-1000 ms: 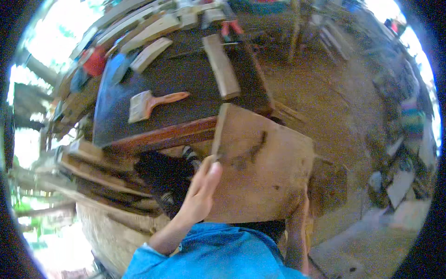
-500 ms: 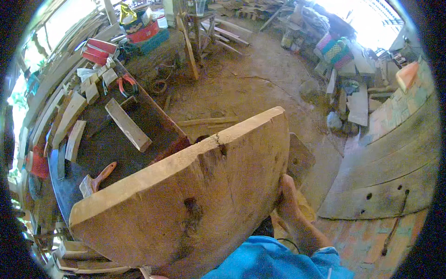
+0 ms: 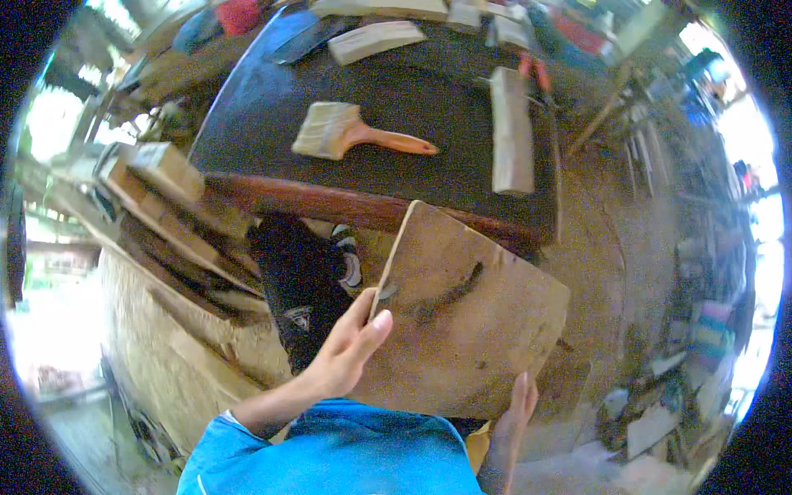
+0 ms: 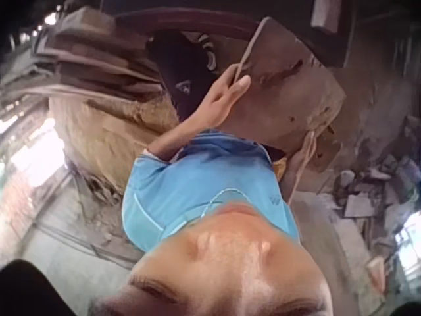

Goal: Use a chisel and a wooden mallet to carve out or mortise a piece of wood on a workbench.

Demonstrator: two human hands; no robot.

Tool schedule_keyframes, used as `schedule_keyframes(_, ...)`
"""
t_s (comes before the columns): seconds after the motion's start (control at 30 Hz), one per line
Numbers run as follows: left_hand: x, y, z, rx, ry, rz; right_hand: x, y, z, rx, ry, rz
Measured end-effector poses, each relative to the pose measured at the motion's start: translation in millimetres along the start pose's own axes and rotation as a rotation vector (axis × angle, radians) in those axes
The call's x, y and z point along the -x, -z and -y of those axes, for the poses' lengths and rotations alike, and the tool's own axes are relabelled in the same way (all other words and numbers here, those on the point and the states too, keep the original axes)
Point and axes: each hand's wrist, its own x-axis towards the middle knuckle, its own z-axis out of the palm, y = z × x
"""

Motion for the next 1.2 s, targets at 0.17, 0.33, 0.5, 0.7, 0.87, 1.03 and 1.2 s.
schedule_keyframes(0.17,22.1,45.2,17.9,0.039,0.017,-0.299,3.3,-36.8,13.4,-0.017,0.043,0.446)
schedule_keyframes(0.33,12.0,88.1,13.6,0.418,-0.008,-0.270,-12.5,-92.1,50.9,-0.017,0.059,0.654)
schedule_keyframes(0.5,-8.4,102.6,-5.5,0.604,0.025,-0.249,-22.7,-131.7,81.0,0.053,-0.159,0.577)
schedule_keyframes(0.7,-11.8,109.7,5.4,0.849,0.004,-0.237,-45.7,-189.1,89.3,0.036,-0.027,0.559)
schedule_keyframes(0.87,13.2,111.9,20.7,0.429,0.106,-0.211,-39.2,-160.6,83.7,0.133,0.059,0.709)
schedule_keyframes(1.03,18.1,137.6,36.3,0.402,0.154,-0.059,-29.7,-156.7,90.5,0.204,-0.025,0.741)
schedule_keyframes(1.2,-3.5,106.0,18.1,0.635,0.104,-0.242,-39.4,-167.4,90.1,-0.176,-0.085,0.737)
